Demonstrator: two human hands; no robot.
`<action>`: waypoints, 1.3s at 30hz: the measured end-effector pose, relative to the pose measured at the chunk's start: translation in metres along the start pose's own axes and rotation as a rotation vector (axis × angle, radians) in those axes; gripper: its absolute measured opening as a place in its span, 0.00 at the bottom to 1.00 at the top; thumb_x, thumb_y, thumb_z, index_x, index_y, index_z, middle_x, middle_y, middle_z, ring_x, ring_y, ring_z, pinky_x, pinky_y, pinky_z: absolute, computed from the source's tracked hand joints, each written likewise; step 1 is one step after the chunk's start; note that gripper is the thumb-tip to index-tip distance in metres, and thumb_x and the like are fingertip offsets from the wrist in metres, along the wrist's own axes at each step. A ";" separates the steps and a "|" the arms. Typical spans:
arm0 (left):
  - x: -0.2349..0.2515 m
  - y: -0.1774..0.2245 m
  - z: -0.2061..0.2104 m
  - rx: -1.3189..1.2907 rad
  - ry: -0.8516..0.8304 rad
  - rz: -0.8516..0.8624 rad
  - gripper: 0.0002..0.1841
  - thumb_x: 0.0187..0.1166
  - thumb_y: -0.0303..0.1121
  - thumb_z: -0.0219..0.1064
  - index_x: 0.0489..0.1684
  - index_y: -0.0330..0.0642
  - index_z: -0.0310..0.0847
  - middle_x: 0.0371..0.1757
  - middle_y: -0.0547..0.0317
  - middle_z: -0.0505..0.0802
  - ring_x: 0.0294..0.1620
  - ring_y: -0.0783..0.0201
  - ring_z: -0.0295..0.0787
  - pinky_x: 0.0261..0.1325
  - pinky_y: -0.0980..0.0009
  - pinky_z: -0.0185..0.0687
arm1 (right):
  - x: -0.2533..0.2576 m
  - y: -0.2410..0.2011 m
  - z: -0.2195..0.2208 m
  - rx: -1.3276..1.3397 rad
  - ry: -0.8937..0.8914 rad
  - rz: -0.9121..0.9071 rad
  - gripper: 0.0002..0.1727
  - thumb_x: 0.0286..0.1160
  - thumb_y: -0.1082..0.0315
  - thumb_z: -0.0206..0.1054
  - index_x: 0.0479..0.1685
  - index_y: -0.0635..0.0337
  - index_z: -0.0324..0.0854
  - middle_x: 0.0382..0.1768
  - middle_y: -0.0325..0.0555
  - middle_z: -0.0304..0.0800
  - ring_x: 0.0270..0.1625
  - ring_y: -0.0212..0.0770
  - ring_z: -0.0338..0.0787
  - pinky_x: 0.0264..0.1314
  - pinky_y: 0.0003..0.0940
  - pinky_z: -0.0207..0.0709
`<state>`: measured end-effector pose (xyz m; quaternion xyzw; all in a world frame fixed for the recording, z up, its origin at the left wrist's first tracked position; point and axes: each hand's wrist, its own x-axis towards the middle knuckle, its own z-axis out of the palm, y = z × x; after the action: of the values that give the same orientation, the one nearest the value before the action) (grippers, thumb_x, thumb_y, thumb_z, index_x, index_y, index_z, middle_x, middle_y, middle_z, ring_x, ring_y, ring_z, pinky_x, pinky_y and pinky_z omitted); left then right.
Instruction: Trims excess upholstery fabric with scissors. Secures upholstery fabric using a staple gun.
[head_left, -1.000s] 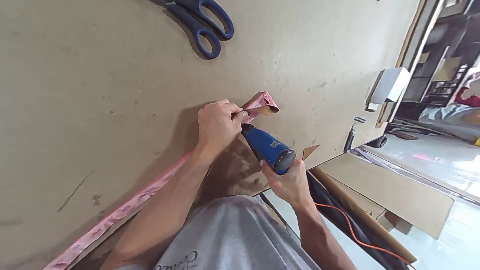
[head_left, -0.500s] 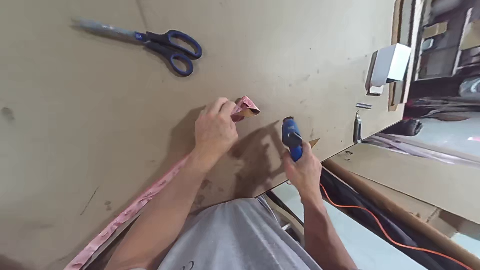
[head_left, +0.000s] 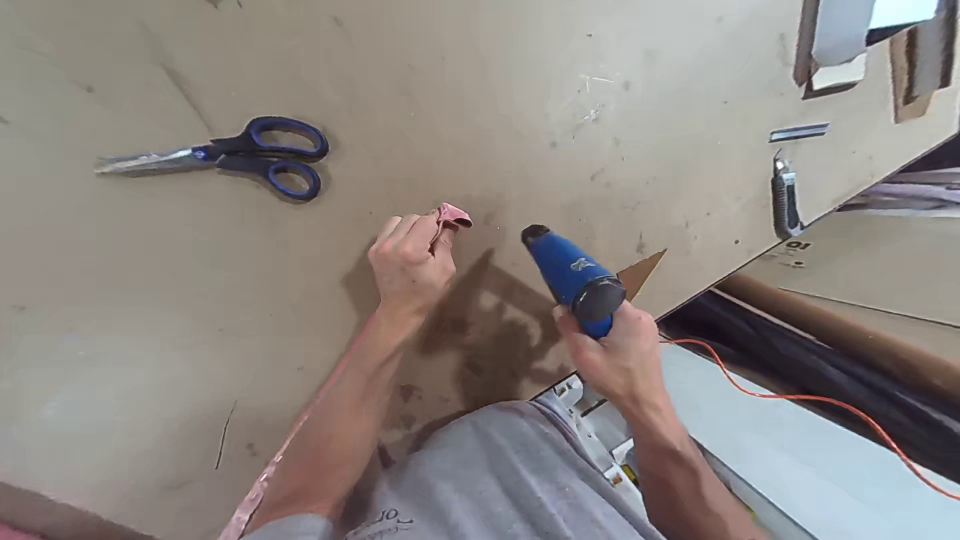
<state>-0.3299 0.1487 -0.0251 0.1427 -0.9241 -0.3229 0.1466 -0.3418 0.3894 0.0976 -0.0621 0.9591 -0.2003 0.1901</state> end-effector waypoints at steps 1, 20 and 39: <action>0.001 -0.001 -0.001 -0.007 -0.002 -0.017 0.13 0.81 0.40 0.69 0.33 0.39 0.91 0.32 0.52 0.94 0.38 0.55 0.91 0.41 0.59 0.84 | -0.001 -0.008 0.001 0.034 -0.030 -0.001 0.20 0.69 0.50 0.69 0.53 0.52 0.89 0.32 0.37 0.93 0.34 0.33 0.92 0.35 0.41 0.84; 0.017 -0.010 -0.013 -0.189 -0.230 -0.269 0.12 0.82 0.42 0.68 0.34 0.43 0.84 0.33 0.55 0.91 0.32 0.55 0.89 0.35 0.51 0.79 | 0.043 -0.057 0.017 -0.130 -0.237 -0.163 0.13 0.67 0.51 0.68 0.38 0.49 0.89 0.24 0.32 0.88 0.29 0.29 0.87 0.31 0.36 0.78; 0.025 0.006 0.006 0.072 -0.248 0.206 0.12 0.81 0.40 0.70 0.54 0.49 0.94 0.52 0.51 0.91 0.55 0.50 0.86 0.56 0.57 0.83 | 0.037 0.032 -0.021 0.101 -0.076 0.036 0.17 0.68 0.44 0.69 0.43 0.46 0.89 0.28 0.30 0.89 0.31 0.26 0.88 0.33 0.35 0.80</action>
<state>-0.3566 0.1477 -0.0216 0.0112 -0.9558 -0.2878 0.0586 -0.3850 0.4189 0.0897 -0.0428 0.9408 -0.2428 0.2328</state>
